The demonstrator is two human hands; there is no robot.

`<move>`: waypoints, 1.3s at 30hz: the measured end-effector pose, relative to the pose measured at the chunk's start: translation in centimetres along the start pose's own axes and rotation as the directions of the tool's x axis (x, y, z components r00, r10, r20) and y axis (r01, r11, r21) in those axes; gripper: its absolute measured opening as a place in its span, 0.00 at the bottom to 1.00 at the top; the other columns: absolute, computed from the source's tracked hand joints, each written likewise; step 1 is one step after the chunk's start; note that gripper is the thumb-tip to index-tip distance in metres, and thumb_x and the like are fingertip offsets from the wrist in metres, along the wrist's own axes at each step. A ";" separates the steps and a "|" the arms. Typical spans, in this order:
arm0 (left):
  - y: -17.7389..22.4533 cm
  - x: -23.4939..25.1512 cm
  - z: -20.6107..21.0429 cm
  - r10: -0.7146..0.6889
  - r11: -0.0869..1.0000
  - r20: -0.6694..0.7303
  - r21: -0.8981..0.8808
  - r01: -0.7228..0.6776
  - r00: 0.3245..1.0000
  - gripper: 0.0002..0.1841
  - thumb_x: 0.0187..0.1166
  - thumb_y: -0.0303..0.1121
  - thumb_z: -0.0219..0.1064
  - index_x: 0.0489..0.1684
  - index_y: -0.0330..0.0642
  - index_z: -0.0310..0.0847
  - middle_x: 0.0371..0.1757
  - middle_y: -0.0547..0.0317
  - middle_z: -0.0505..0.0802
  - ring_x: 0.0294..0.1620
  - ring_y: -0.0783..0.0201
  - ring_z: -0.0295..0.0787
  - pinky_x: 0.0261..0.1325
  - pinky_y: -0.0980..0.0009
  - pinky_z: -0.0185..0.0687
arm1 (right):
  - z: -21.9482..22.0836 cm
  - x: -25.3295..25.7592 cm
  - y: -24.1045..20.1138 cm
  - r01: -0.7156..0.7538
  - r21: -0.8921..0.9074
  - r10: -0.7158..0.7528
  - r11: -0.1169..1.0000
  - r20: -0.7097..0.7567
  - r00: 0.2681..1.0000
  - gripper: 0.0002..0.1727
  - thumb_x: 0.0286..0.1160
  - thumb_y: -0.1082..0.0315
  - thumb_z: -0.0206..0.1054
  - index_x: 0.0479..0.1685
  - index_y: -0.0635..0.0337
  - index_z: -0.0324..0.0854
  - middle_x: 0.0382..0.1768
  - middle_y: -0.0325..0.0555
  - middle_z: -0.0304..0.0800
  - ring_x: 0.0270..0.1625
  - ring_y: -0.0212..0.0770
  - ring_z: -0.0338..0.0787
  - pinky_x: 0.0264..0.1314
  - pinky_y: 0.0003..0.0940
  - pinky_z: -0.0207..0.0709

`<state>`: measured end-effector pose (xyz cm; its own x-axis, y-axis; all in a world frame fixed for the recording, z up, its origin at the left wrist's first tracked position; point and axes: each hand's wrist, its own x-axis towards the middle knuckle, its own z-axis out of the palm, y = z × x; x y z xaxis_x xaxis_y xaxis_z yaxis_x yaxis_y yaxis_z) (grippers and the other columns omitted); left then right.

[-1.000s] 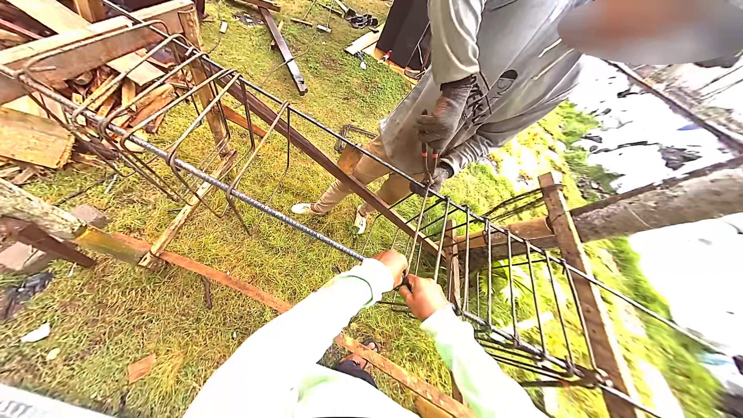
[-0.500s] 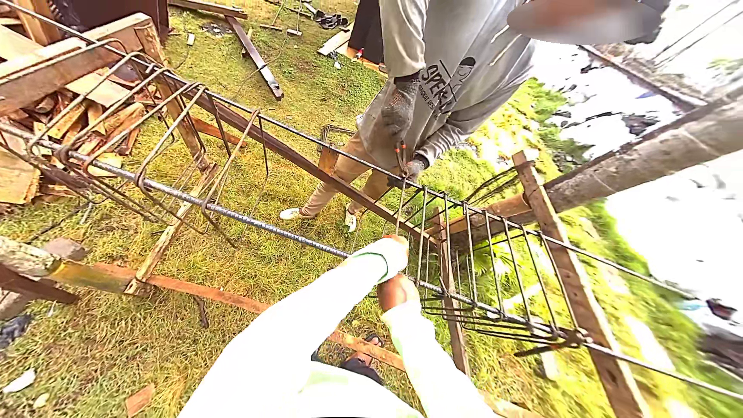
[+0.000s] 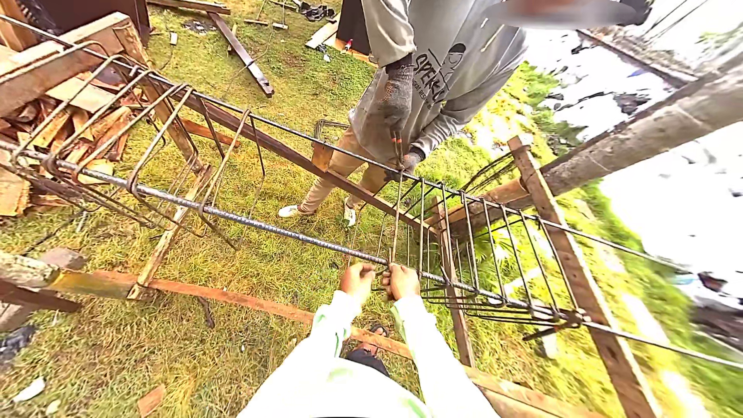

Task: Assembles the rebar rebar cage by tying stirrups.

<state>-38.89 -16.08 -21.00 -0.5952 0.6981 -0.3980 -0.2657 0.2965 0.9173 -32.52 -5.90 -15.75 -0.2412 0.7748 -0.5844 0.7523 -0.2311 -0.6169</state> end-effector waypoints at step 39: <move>-2.8 2.2 4.8 -0.464 0.372 0.276 -0.802 0.468 0.842 0.18 0.92 0.42 0.55 0.61 0.36 0.80 0.47 0.50 0.93 0.39 0.62 0.90 0.41 0.67 0.86 | -2.9 0.7 0.7 0.300 -0.448 -0.235 0.843 0.195 0.952 0.26 0.91 0.48 0.54 0.49 0.62 0.88 0.40 0.52 0.94 0.44 0.49 0.93 0.56 0.54 0.84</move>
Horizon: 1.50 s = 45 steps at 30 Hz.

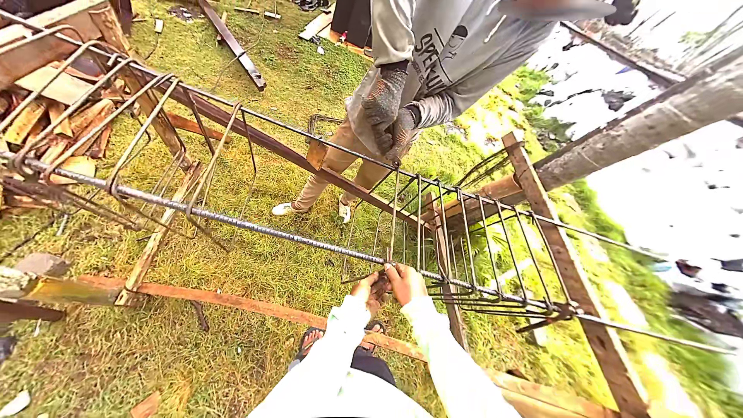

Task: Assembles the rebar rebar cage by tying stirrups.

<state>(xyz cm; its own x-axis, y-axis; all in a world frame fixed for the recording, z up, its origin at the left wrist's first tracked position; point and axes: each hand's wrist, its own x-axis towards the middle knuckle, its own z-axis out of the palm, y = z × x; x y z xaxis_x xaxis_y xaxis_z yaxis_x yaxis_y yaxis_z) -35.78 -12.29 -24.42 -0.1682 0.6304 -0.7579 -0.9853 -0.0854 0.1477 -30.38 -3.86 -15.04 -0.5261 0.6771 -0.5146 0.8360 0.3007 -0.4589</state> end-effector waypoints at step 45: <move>-5.9 -5.4 -5.9 0.353 0.932 -0.399 0.232 -0.279 0.846 0.20 0.94 0.46 0.49 0.64 0.42 0.79 0.51 0.56 0.93 0.38 0.66 0.89 0.39 0.68 0.84 | -15.6 1.2 38.4 -0.090 0.718 0.627 0.691 -0.533 0.568 0.28 0.86 0.57 0.60 0.77 0.69 0.75 0.69 0.70 0.82 0.68 0.60 0.85 0.72 0.58 0.75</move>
<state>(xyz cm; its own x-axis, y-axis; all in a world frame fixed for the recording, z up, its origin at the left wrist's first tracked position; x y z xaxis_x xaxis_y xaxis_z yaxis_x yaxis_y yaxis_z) -29.18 -19.75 -24.91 -0.5011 0.1955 -0.8430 -0.8647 -0.0760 0.4964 3.58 18.94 -22.02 0.3088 0.9310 -0.1944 0.5127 -0.3351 -0.7905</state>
